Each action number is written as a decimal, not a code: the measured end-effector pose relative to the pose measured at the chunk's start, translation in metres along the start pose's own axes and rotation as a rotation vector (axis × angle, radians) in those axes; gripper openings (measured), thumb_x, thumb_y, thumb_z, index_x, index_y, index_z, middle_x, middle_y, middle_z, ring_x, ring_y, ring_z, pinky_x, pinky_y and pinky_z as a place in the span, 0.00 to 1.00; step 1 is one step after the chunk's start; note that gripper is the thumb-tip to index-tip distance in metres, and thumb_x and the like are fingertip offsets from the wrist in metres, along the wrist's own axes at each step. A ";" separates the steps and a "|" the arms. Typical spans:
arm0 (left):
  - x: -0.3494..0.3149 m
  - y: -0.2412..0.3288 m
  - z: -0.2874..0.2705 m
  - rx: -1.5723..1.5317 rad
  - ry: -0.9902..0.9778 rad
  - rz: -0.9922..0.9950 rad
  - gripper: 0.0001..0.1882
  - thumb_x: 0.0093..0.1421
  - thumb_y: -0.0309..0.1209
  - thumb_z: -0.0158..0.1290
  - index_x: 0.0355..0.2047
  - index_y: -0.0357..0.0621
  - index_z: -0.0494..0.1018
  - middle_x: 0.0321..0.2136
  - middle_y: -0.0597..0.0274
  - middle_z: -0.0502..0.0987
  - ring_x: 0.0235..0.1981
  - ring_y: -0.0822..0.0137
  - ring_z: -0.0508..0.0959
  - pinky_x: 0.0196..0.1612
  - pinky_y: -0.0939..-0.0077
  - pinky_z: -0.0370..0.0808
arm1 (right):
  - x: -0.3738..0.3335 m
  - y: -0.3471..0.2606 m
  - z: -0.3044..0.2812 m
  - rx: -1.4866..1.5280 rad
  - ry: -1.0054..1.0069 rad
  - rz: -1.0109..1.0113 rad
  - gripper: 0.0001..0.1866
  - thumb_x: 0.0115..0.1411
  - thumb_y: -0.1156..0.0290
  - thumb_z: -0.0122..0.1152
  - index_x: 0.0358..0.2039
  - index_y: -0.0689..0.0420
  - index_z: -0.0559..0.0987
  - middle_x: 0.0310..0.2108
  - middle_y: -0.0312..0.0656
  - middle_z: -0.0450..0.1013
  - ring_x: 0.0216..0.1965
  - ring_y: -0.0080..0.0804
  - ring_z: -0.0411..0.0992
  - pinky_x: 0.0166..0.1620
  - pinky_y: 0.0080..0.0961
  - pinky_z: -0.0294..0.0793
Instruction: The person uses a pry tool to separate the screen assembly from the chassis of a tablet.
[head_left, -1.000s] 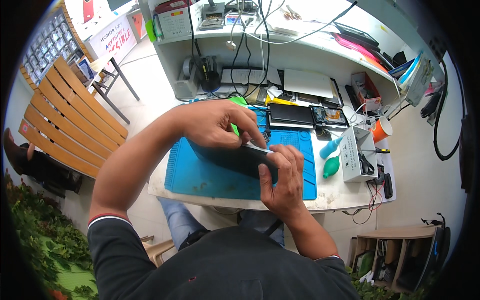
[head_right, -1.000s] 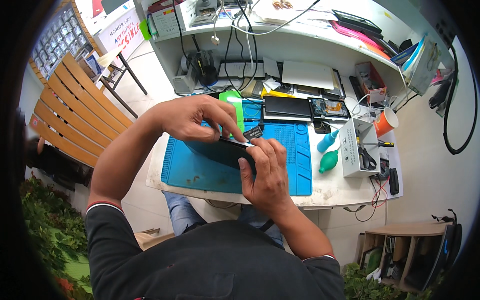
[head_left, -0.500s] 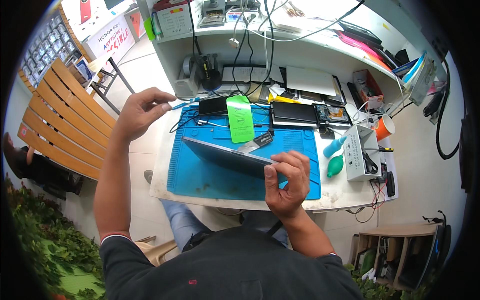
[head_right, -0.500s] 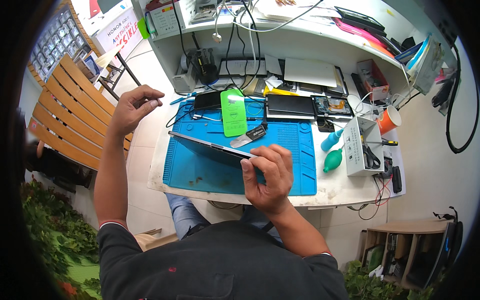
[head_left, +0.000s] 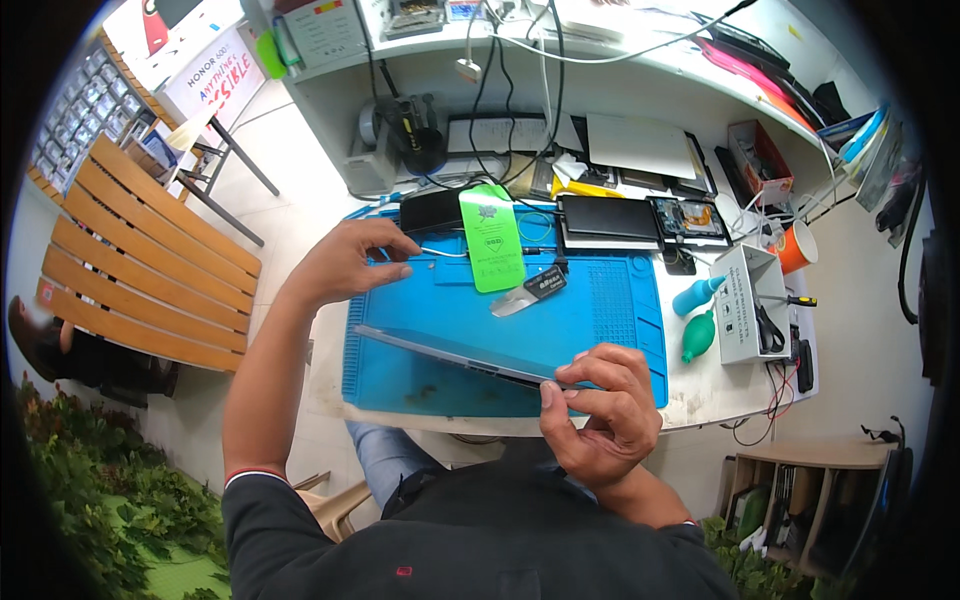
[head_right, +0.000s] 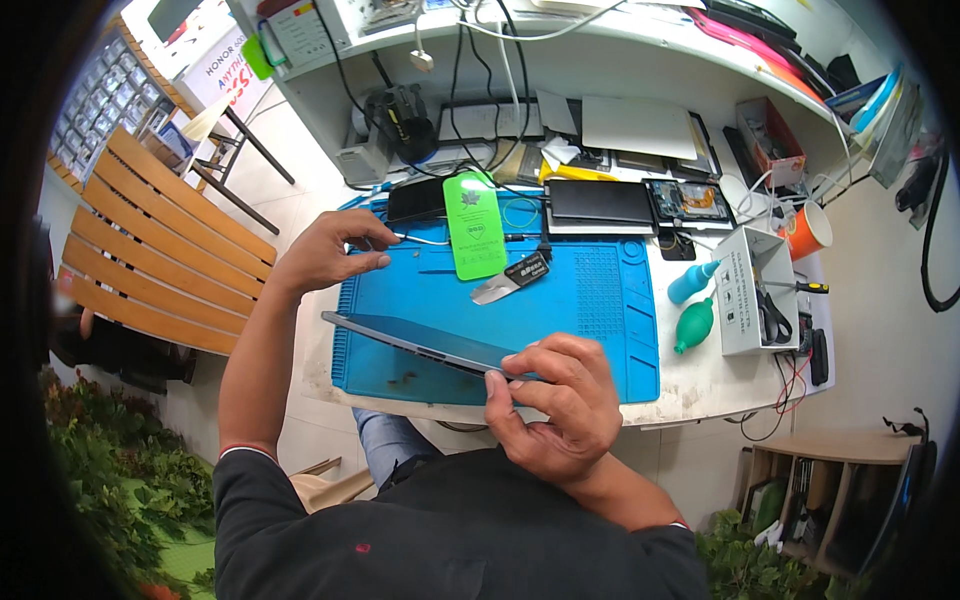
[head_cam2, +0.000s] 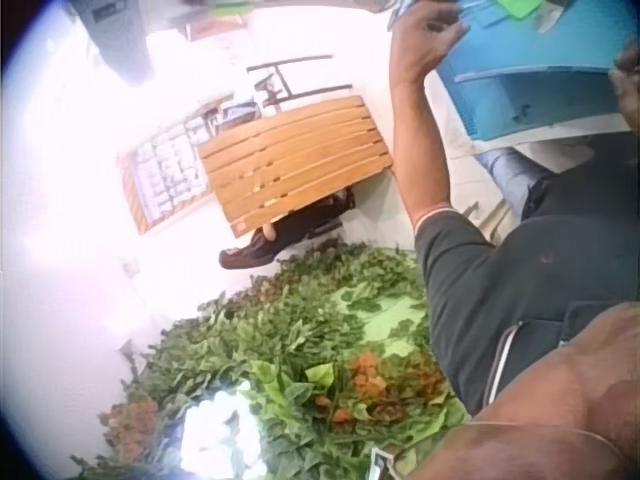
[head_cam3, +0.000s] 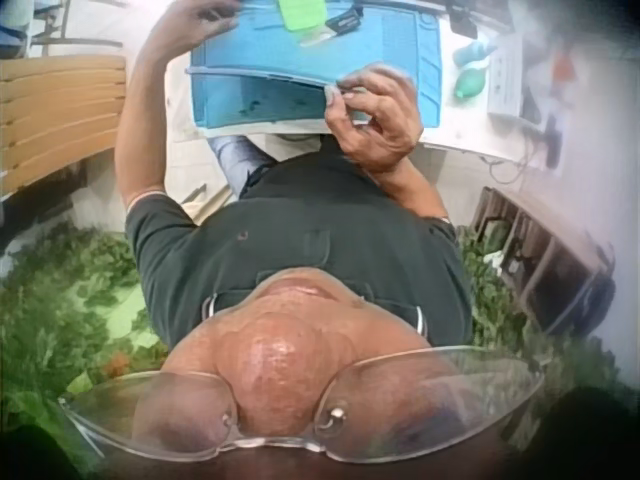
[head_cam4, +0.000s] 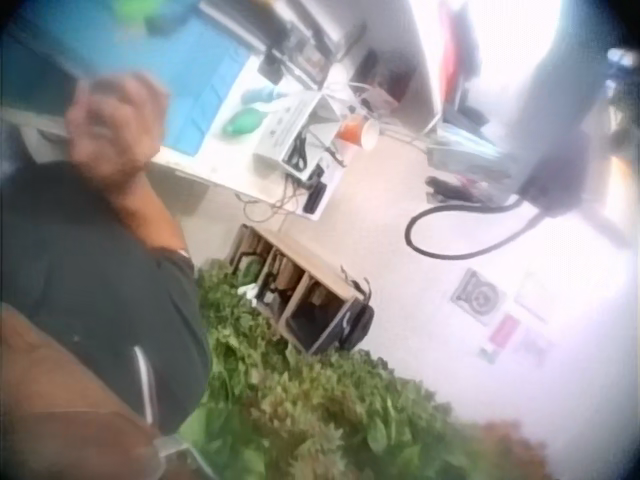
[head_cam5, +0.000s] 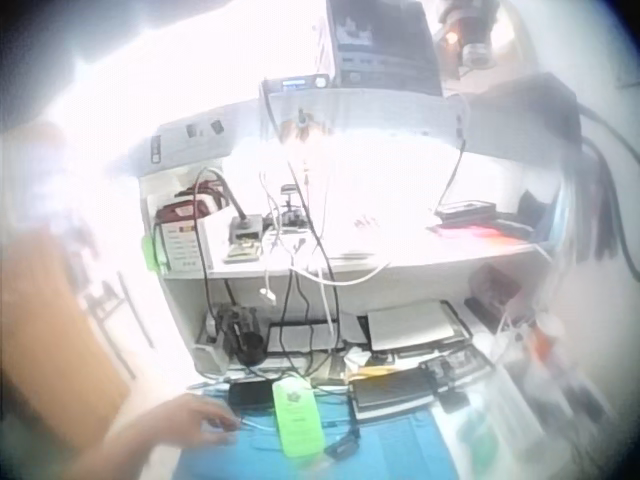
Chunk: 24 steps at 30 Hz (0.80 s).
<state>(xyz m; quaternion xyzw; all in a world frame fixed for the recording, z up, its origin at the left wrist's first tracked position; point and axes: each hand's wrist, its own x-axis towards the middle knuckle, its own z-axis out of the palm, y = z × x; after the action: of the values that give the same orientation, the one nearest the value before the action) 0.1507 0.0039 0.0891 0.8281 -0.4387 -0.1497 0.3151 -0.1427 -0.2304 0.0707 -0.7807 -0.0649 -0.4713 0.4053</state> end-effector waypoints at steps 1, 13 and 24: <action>0.007 0.000 0.006 0.010 -0.006 0.044 0.13 0.62 0.32 0.72 0.47 0.44 0.89 0.40 0.61 0.86 0.41 0.63 0.85 0.47 0.68 0.83 | 0.000 0.000 0.000 0.001 -0.004 0.007 0.16 0.49 0.85 0.81 0.32 0.55 0.81 0.37 0.42 0.84 0.40 0.45 0.80 0.43 0.36 0.79; 0.114 0.037 0.069 0.392 -0.340 0.537 0.33 0.51 0.41 0.79 0.57 0.54 0.85 0.57 0.66 0.81 0.59 0.58 0.81 0.61 0.60 0.80 | 0.015 -0.003 -0.009 0.023 -0.112 0.105 0.17 0.48 0.84 0.81 0.30 0.54 0.80 0.37 0.40 0.84 0.39 0.42 0.81 0.43 0.35 0.79; 0.123 0.052 0.050 0.716 -0.500 0.561 0.38 0.46 0.27 0.78 0.60 0.54 0.82 0.48 0.65 0.82 0.60 0.57 0.78 0.69 0.54 0.71 | 0.020 -0.002 -0.010 0.033 -0.152 0.135 0.17 0.48 0.84 0.80 0.28 0.53 0.78 0.36 0.40 0.84 0.40 0.43 0.81 0.42 0.34 0.79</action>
<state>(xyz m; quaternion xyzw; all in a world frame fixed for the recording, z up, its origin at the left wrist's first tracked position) 0.1614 -0.1382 0.0890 0.6736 -0.7295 -0.0933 -0.0742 -0.1398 -0.2420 0.0897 -0.8100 -0.0505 -0.3809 0.4430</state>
